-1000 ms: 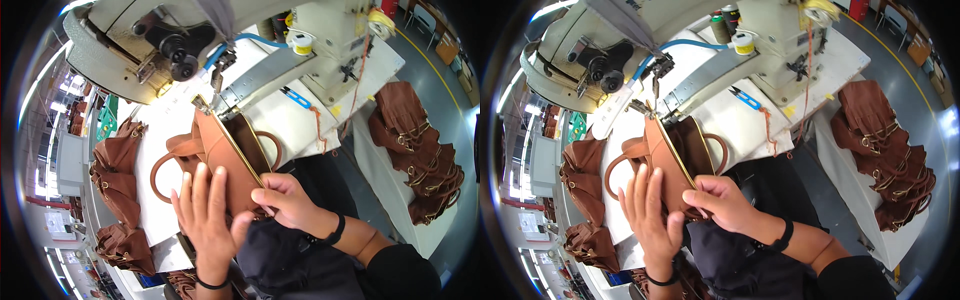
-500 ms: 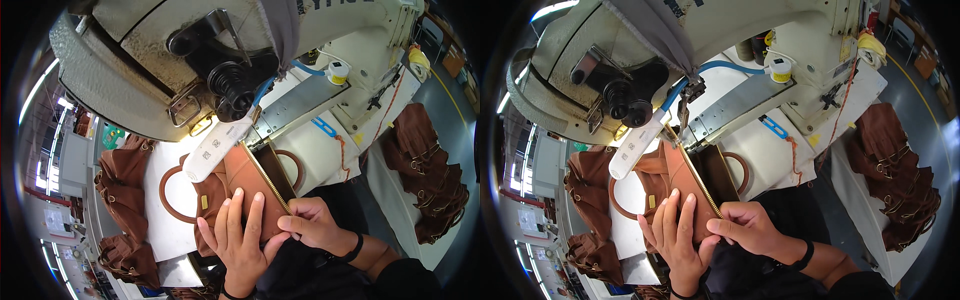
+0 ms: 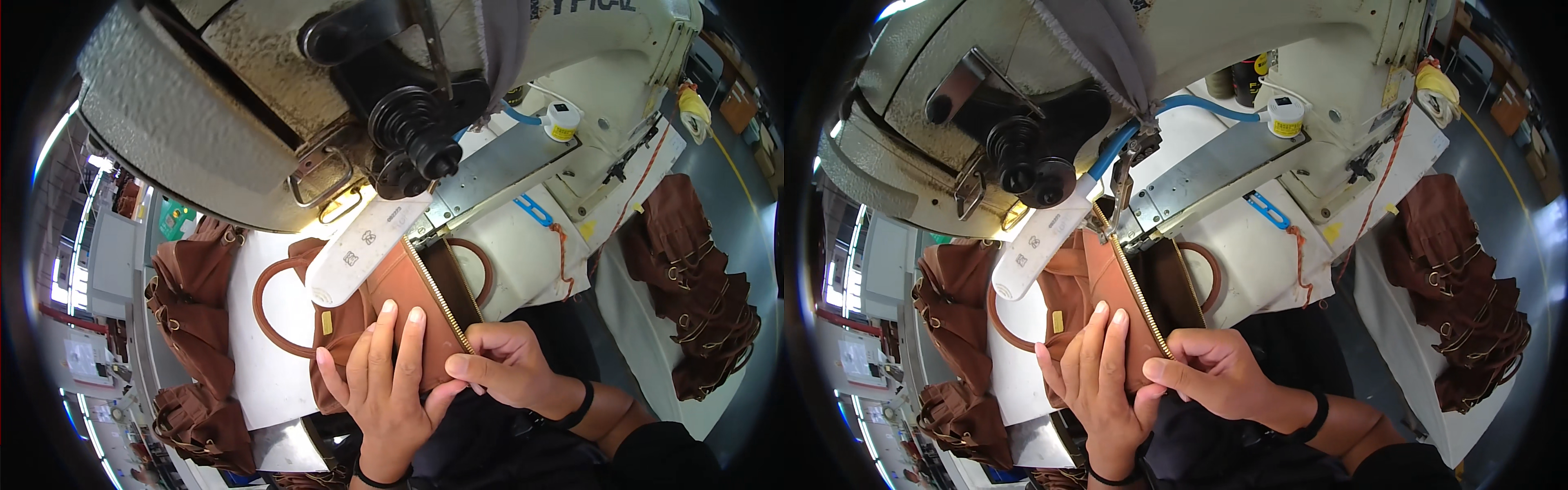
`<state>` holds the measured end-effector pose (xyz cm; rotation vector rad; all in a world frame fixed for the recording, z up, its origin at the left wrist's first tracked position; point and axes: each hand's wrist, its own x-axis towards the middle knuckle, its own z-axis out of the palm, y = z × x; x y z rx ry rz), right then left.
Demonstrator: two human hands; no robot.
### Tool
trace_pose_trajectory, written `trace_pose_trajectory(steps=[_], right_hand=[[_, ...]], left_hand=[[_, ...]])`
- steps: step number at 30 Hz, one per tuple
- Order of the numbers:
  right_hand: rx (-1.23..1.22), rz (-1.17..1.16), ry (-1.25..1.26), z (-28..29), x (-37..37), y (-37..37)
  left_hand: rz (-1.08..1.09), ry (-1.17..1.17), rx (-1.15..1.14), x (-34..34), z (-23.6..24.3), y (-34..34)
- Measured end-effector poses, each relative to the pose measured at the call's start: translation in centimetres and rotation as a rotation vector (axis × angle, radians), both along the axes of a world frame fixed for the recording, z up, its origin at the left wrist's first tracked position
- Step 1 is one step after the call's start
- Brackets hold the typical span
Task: The person uses a sewing machine to stitch a zipper onto a brown leather handbag. They guide the bag under the needle, sew along the zipper line, and trim excess thread with scissors. The person then inspects the finished bag and places it on a pile of completed items.
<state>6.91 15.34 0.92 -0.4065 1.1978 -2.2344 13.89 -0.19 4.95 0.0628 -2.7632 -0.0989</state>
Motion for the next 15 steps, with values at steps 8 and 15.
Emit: trace_pose_trajectory(steps=[8, 15], right_hand=[[0.012, -0.014, 0.034, -0.7, -1.2, -0.8], [0.026, -0.014, 0.016, -0.7, -2.1, -1.3]], left_hand=[[-0.025, 0.04, 0.007, -1.2, -0.3, -0.5], [-0.055, 0.03, 0.046, -1.8, 0.0, -0.8]])
